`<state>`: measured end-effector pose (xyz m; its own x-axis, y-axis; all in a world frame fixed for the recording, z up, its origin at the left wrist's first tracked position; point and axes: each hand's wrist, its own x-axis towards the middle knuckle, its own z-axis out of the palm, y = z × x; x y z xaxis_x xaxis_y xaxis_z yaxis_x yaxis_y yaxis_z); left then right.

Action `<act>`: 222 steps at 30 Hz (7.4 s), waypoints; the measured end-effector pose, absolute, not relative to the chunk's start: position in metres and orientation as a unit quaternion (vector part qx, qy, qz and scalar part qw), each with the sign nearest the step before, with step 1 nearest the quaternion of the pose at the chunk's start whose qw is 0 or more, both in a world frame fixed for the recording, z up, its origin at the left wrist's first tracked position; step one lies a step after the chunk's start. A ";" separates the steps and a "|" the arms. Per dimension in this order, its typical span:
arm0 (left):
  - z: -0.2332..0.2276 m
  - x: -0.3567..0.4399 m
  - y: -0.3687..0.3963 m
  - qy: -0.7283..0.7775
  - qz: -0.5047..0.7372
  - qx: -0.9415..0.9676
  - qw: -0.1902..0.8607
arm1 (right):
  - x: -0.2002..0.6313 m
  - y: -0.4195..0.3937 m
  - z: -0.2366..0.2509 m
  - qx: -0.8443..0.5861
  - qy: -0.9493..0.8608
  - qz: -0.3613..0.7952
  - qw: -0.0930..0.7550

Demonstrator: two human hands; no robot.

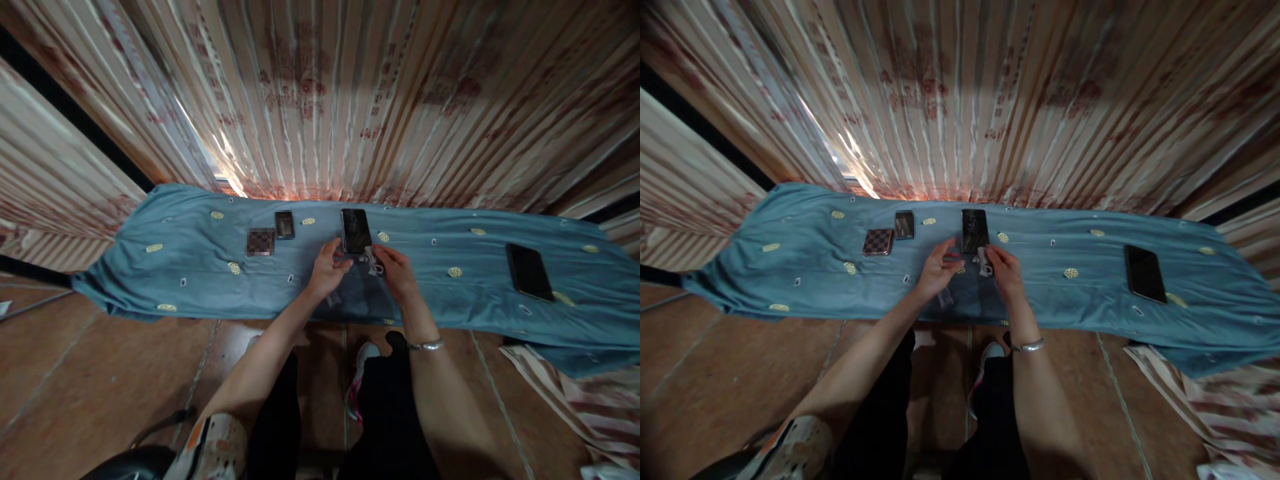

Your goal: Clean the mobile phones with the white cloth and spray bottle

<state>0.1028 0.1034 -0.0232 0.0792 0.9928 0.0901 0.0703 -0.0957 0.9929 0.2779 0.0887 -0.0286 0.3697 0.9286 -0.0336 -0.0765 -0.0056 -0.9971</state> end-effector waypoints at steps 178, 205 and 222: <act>-0.007 0.012 0.053 0.421 0.580 0.209 0.665 | 0.175 0.040 -0.020 -0.609 -0.709 0.182 0.306; 0.002 0.007 0.049 0.375 0.521 0.200 0.740 | 0.153 0.046 -0.015 -0.496 -0.431 0.574 0.489; -0.029 -0.044 0.100 0.628 0.512 0.537 0.234 | 0.147 0.051 -0.013 -0.431 -0.195 0.682 0.558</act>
<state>-0.0444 0.0998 -0.0288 -0.3142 0.9139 0.2568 0.4354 -0.1017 0.8945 0.1471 0.0512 -0.0131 -0.0069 0.9287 -0.3707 -0.5936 -0.3021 -0.7459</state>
